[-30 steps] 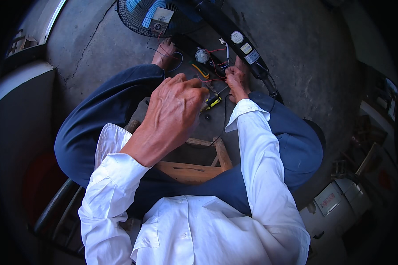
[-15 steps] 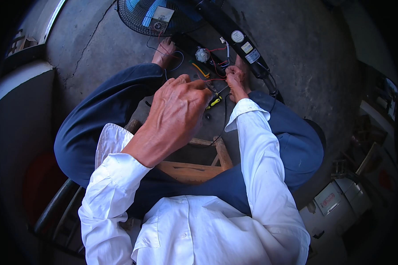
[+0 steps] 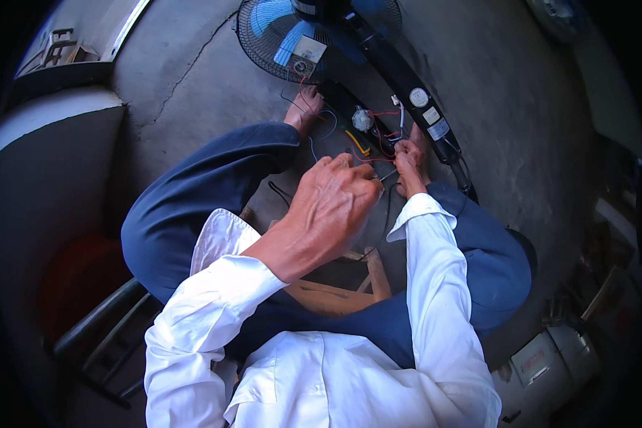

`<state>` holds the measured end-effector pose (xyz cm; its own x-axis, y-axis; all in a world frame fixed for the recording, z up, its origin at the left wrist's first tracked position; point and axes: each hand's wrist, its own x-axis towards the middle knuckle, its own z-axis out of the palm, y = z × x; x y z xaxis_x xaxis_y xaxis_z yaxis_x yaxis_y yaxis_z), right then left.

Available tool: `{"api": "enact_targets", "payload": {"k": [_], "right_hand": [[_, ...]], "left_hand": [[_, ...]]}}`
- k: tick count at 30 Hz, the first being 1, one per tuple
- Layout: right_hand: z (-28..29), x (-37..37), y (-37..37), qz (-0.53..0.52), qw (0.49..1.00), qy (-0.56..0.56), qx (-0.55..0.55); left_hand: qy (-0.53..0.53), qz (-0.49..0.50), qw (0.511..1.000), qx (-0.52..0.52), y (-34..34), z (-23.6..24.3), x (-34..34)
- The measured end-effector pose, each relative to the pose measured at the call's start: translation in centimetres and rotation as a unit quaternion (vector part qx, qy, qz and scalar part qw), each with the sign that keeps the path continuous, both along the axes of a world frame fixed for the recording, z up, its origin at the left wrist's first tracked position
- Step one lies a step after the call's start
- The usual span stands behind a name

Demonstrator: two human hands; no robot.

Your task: Repairing the electrical wiring and internal components of a floor fan.

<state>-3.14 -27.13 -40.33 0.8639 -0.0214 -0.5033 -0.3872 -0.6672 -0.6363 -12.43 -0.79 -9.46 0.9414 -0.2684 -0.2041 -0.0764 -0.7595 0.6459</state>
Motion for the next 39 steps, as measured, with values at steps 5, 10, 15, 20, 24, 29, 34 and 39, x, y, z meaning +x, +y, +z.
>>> {"api": "enact_targets", "payload": {"k": [5, 10, 15, 20, 24, 29, 34, 39], "right_hand": [[-2.1, 0.0, -1.1, 0.001, 1.000, -0.007, -0.018], [-3.5, 0.7, -2.9, -0.003, 0.997, 0.061, -0.046], [-1.8, -0.4, -0.1, -0.024, 0.997, 0.053, 0.051], [0.2, -1.0, 1.2, -0.033, 0.994, 0.065, 0.083], [-0.4, -0.9, -1.2, -0.050, 0.995, 0.004, 0.082], [2.5, -0.9, 1.5, -0.112, 0.979, 0.080, 0.149], [2.8, -0.5, 0.9, -0.129, 0.975, 0.086, 0.158], [2.7, -0.6, 1.1, -0.138, 0.974, 0.089, 0.158]], "left_hand": [[0.008, 0.000, 1.000, -0.006, 0.0, -0.2, 0.0], [0.013, -0.009, 1.000, -0.003, -0.3, 0.2, 0.2], [0.015, 0.005, 1.000, 0.005, 0.4, 0.1, -0.4], [0.010, 0.006, 1.000, -0.001, 0.5, -0.4, -0.6], [-0.029, 0.022, 0.999, -0.037, -0.2, -0.3, -0.1], [-0.026, 0.030, 0.999, -0.035, 0.2, 0.0, -0.3], [-0.026, 0.027, 0.999, -0.028, -0.2, -0.2, -0.1], [-0.026, 0.024, 0.999, -0.038, -0.2, -0.1, -0.2]]}}
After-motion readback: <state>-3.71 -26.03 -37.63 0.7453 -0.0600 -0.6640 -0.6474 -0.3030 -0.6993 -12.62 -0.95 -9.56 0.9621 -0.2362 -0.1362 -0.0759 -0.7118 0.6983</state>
